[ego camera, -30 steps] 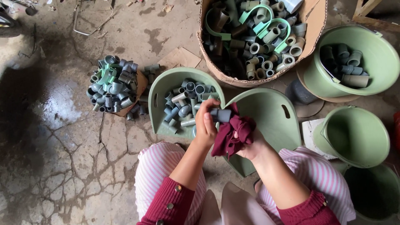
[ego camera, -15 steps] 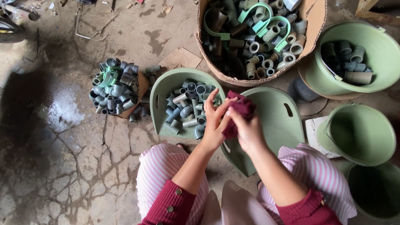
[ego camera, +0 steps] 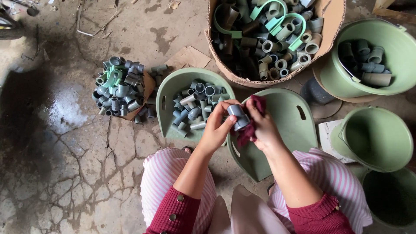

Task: The person sits on the floor and wipes small grey pipe fittings with a maroon cloth. They pick each fitting from a green basin, wipe it thoroughly, and place it into a cardboard box. The person repeats this process for multiple fittings throughout the clip.

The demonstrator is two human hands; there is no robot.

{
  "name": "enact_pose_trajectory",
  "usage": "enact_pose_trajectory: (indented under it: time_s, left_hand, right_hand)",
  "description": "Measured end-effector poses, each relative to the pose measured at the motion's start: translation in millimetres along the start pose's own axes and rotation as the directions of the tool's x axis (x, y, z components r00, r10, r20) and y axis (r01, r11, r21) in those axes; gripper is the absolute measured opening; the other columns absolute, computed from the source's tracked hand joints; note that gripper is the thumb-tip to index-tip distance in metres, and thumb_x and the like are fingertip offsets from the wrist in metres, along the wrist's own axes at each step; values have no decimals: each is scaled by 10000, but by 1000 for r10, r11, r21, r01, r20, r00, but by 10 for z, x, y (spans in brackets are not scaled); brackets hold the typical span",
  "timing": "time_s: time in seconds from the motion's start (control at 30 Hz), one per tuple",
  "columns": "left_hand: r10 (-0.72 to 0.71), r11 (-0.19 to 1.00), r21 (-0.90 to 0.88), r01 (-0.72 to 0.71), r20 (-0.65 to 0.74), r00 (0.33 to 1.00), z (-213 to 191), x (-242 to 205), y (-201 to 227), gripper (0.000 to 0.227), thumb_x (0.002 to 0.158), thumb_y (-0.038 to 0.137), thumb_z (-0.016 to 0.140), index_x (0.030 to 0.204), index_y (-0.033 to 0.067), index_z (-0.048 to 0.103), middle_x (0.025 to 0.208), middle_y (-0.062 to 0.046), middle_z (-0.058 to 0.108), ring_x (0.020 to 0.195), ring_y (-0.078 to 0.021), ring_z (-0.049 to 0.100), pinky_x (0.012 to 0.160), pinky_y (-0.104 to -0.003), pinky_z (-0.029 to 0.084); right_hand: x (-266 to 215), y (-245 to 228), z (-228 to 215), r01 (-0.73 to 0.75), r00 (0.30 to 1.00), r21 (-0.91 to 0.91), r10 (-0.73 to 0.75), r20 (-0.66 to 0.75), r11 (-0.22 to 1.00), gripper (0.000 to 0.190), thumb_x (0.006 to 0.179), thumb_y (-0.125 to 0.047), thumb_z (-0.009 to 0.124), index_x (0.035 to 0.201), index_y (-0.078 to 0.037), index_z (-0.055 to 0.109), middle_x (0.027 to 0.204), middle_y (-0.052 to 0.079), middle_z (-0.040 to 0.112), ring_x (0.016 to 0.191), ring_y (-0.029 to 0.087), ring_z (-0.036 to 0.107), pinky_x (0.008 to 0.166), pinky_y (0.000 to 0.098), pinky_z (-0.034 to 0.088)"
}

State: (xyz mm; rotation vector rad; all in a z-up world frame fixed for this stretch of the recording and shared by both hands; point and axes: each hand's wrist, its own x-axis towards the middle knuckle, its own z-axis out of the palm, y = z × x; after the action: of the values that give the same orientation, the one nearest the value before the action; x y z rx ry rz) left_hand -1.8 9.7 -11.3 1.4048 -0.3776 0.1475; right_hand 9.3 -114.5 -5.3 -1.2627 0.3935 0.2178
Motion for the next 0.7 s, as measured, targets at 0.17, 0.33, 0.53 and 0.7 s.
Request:
enact_pose_trajectory:
  time_s: [0.17, 0.33, 0.53, 0.7]
  left_hand:
    - [-124, 956, -284, 68, -182, 975, 50, 30, -139, 180, 842, 104, 542, 702, 53, 441, 916, -115, 537, 779, -138, 464, 707, -248, 366]
    - [-353, 902, -372, 219, -346, 869, 15, 46, -296, 266, 869, 185, 541, 640, 72, 467, 557, -41, 500, 501, -74, 466, 491, -166, 319]
    - [-362, 927, -60, 371, -402, 841, 29, 56, -348, 407, 849, 221, 551, 488, 45, 485, 334, -79, 409, 302, -115, 405, 342, -200, 297]
    - [-456, 735, 345, 584, -386, 802, -52, -30, -585, 461, 862, 368, 450, 514, 68, 495, 429, -87, 425, 470, -190, 377, 487, -312, 335]
  right_hand:
    - [-37, -187, -26, 46, 984, 226, -82, 156, 973, 478, 811, -505, 471, 832, -45, 600, 620, 96, 544, 392, 135, 493, 306, 207, 379]
    - [-102, -304, -151, -30, 938, 408, -115, 327, 913, 331, 735, -38, 498, 1063, -67, 460, 1013, 118, 544, 717, 232, 562, 694, 379, 489]
    - [41, 18, -374, 519, 853, -660, -284, 437, 543, 157, 657, -154, 668, 777, -66, 619, 612, 86, 573, 575, 226, 558, 530, 338, 431]
    - [-12, 104, -294, 574, 792, -790, -393, 468, 216, 163, 617, -130, 619, 763, -70, 576, 753, 96, 552, 707, 282, 594, 596, 370, 490]
